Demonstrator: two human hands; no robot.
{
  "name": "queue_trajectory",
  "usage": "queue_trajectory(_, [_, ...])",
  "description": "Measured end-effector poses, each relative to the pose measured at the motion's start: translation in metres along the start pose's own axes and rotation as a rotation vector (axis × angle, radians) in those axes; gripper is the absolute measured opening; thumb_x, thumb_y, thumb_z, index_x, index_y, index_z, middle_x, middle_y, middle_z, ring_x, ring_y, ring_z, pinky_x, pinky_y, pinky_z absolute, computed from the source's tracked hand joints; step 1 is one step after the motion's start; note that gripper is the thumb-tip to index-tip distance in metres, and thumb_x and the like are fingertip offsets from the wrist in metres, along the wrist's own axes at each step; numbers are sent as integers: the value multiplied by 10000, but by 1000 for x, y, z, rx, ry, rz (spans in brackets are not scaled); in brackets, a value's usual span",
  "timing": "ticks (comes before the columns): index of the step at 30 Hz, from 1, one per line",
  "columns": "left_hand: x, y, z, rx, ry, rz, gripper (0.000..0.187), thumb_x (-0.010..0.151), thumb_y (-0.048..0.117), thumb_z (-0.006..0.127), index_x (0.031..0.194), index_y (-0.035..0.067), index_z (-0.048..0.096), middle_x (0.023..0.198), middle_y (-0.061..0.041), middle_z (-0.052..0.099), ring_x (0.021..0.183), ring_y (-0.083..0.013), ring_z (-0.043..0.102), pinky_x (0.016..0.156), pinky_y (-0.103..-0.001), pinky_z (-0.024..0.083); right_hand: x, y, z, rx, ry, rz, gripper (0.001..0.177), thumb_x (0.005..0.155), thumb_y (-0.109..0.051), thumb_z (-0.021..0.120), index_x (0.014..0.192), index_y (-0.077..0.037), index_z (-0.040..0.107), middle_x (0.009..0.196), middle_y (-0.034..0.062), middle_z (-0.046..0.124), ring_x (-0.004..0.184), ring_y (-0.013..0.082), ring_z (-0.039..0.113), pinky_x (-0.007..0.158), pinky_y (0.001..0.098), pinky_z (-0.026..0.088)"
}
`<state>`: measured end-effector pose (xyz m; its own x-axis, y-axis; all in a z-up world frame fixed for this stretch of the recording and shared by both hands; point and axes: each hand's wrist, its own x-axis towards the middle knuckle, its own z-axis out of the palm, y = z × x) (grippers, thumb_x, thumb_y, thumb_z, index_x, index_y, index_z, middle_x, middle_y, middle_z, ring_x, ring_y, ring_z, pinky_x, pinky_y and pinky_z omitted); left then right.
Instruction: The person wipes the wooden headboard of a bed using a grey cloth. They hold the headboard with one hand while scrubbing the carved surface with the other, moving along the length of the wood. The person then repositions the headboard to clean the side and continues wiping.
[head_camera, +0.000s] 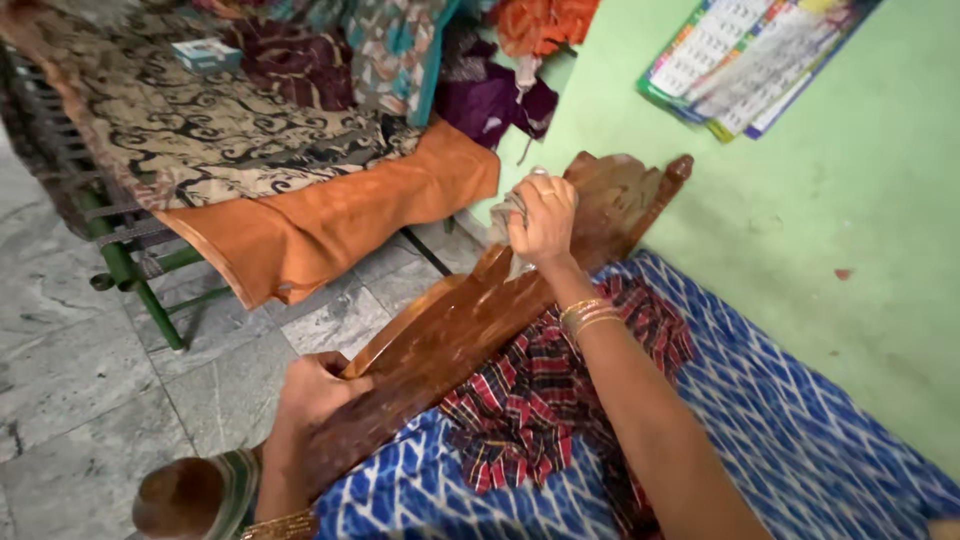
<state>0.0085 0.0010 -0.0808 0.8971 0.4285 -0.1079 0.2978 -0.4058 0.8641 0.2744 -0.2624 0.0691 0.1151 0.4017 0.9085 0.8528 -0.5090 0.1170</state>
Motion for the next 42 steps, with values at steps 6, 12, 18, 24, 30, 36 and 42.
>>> queue_trajectory(6, [6,-17,1,3,21,13,428,580,376,895,725,-12,791,620,-117,720,554,-169,623,574,-368,533,-15,9,10,118,142,-74,459,908,-346,527,1128,22,692,1202,199,661,1097,375,601,1016,488,398])
queue_trajectory(12, [-1,-24,24,217,208,79,576,599,566,849,752,16,776,655,-162,726,607,-258,677,626,-409,541,-34,26,15,203,212,-112,474,954,-412,460,1027,-6,695,1101,173,656,1021,388,597,988,499,395])
queue_trajectory(18, [-29,8,52,483,351,-57,803,678,832,643,873,66,784,838,-219,753,857,-400,713,779,-491,535,-45,35,3,271,300,-125,444,969,-378,463,1051,-3,687,1150,173,647,1046,380,588,1019,500,402])
queue_trajectory(24, [-23,-2,57,349,473,-109,847,936,778,353,898,40,767,887,-289,728,936,-467,693,852,-540,513,-36,28,-2,315,289,-44,269,815,-269,544,875,-32,658,926,129,646,872,339,568,911,507,407])
queue_trajectory(30, [-7,-11,61,432,612,-238,844,989,765,340,916,63,804,935,-336,708,981,-515,671,886,-582,506,-79,-65,17,416,318,-121,265,854,-307,585,906,-60,666,934,113,666,850,330,610,904,474,440])
queue_trajectory(36, [-15,-22,68,498,740,-176,771,1060,685,370,912,70,810,894,-311,712,933,-521,683,861,-587,531,-63,8,18,235,141,-557,294,843,-387,591,864,-110,689,912,80,694,774,192,613,728,447,403])
queue_trajectory(42, [-14,-31,63,445,751,-146,741,1052,671,378,905,85,808,876,-310,704,924,-522,674,843,-587,523,-56,252,43,275,215,63,276,941,-261,606,948,-20,742,935,175,710,913,372,645,830,512,485])
